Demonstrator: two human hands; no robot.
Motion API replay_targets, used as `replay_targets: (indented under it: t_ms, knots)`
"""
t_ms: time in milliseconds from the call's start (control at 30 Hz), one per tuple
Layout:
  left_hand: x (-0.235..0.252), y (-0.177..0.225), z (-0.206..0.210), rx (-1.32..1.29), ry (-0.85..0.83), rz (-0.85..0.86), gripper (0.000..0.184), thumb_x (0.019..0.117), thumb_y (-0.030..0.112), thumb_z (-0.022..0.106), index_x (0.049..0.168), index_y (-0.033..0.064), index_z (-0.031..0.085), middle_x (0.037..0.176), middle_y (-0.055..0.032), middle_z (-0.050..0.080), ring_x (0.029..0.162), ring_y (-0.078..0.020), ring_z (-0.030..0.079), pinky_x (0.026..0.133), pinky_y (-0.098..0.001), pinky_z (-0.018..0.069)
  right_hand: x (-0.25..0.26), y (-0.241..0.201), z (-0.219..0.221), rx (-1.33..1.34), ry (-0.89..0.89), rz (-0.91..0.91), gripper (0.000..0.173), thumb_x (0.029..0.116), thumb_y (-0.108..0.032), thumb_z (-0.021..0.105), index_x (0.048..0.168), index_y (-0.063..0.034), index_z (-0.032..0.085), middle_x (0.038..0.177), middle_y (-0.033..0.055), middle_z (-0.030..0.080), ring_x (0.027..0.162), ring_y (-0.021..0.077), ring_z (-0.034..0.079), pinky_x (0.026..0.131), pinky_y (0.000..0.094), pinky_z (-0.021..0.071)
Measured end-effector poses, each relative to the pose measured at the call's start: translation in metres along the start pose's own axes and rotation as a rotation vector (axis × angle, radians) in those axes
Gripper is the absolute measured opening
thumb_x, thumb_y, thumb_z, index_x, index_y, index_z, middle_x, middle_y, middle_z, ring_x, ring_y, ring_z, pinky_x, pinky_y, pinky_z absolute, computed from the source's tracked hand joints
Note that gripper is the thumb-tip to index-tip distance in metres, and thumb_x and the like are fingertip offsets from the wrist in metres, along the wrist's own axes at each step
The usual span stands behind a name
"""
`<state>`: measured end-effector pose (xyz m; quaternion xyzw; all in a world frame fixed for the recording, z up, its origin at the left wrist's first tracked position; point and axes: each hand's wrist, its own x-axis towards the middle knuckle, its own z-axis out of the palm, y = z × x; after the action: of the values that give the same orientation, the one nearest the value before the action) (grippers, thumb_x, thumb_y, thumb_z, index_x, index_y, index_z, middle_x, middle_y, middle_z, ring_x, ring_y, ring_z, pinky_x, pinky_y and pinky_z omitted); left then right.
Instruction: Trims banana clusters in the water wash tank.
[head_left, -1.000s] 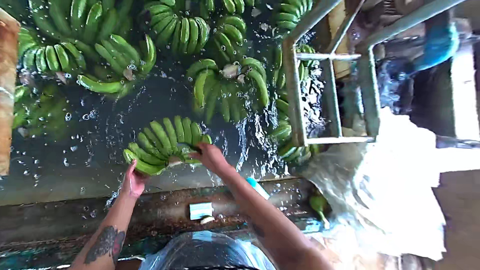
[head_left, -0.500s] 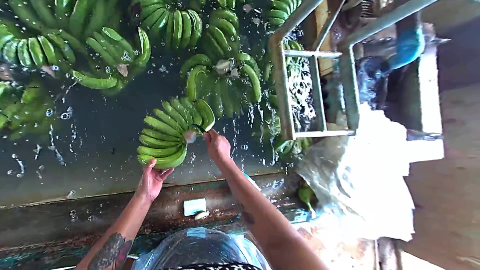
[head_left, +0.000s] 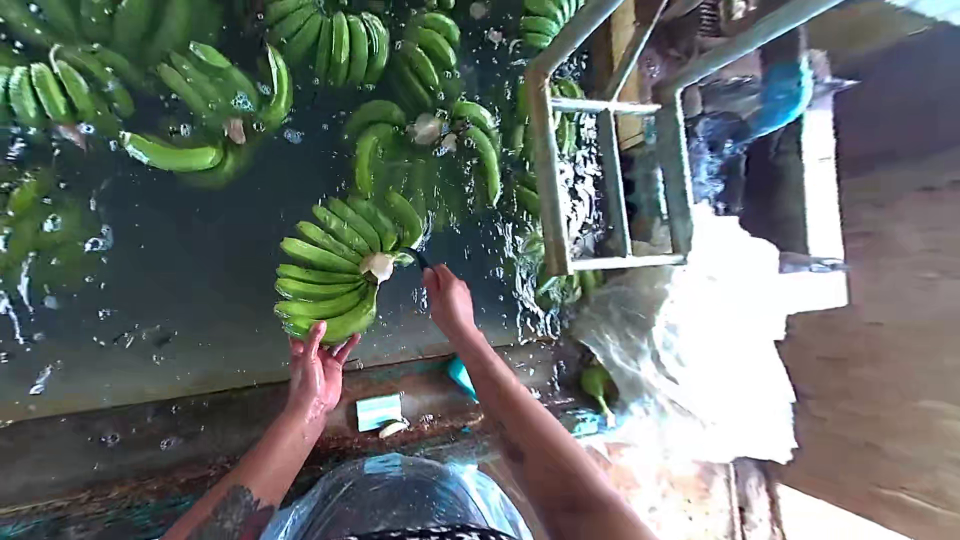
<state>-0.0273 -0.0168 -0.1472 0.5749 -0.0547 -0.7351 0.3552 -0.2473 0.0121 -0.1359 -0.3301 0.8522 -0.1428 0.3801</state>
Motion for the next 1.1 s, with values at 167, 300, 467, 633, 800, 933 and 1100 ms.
replay_targets:
  t_ms: [167,300,467,633,800,933,1100]
  knots:
    - [-0.007,-0.015,0.021,-0.012,0.041,0.055,0.061,0.1073,0.011,0.048,0.159,0.0177,0.016,0.142,-0.0204,0.049,0.112,-0.0345,0.065,0.083,-0.0503,0.0604,0.019,-0.017,0.041,-0.088,0.023,0.056,0.042,0.1125,-0.032,0.037,0.129,-0.0003,0.06,0.104,0.028,0.071,0.102,0.0469,0.069,0.085,0.0642,0.0537]
    - [0.006,-0.014,-0.014,0.053,0.014,0.034,0.056,0.1086,0.014,0.045,0.158,0.0122,0.018,0.134,-0.0219,0.055,0.106,-0.0348,0.067,0.081,-0.0515,0.0611,0.003,0.019,0.039,0.41,-0.396,0.123,0.037,0.1136,-0.028,0.035,0.114,0.0011,0.057,0.075,0.0031,0.051,0.054,0.0096,0.047,0.051,0.0254,0.0441]
    - [0.004,-0.012,-0.012,0.045,0.052,-0.035,0.049,0.1088,0.014,0.043,0.154,0.0105,0.023,0.135,-0.0212,0.053,0.109,-0.0338,0.066,0.083,-0.0495,0.0607,0.001,0.02,0.047,0.248,-0.321,0.09,0.041,0.1128,-0.025,0.038,0.117,0.0061,0.064,0.09,0.0175,0.064,0.076,0.0251,0.061,0.076,0.0442,0.0534]
    - [0.014,0.012,-0.008,0.132,0.057,-0.117,0.052,0.1101,0.023,0.04,0.157,0.013,0.021,0.142,-0.02,0.049,0.114,-0.0321,0.063,0.087,-0.0457,0.0592,-0.022,0.0,0.008,0.269,-0.426,-0.016,0.036,0.112,-0.023,0.04,0.12,0.0032,0.062,0.083,0.007,0.06,0.065,0.0116,0.053,0.062,0.0296,0.0482]
    - [0.004,0.041,-0.002,0.16,0.087,-0.254,0.046,0.1091,0.033,0.038,0.15,0.0131,0.033,0.139,-0.017,0.05,0.111,-0.0282,0.063,0.083,-0.0412,0.0583,0.011,0.007,0.018,-0.152,0.015,-0.139,0.034,0.1111,-0.027,0.044,0.123,-0.0016,0.062,0.103,0.0257,0.07,0.096,0.0467,0.07,0.08,0.0657,0.0532]
    - [-0.004,0.048,0.001,0.141,0.168,-0.314,0.048,0.1069,0.035,0.042,0.149,0.013,0.034,0.136,-0.018,0.053,0.109,-0.0291,0.064,0.083,-0.0408,0.0584,0.007,-0.003,0.058,-0.034,0.072,-0.145,0.034,0.1114,-0.024,0.042,0.124,0.0029,0.059,0.101,0.0267,0.07,0.094,0.0456,0.071,0.08,0.0621,0.0564]
    - [-0.01,0.048,-0.003,0.129,0.164,-0.328,0.044,0.107,0.033,0.042,0.146,0.0119,0.038,0.131,-0.0173,0.056,0.103,-0.0276,0.066,0.079,-0.039,0.0593,-0.005,-0.003,0.054,-0.08,-0.081,-0.067,0.037,0.1114,-0.027,0.041,0.129,0.0005,0.059,0.103,0.0264,0.071,0.102,0.0453,0.07,0.088,0.0624,0.0537]
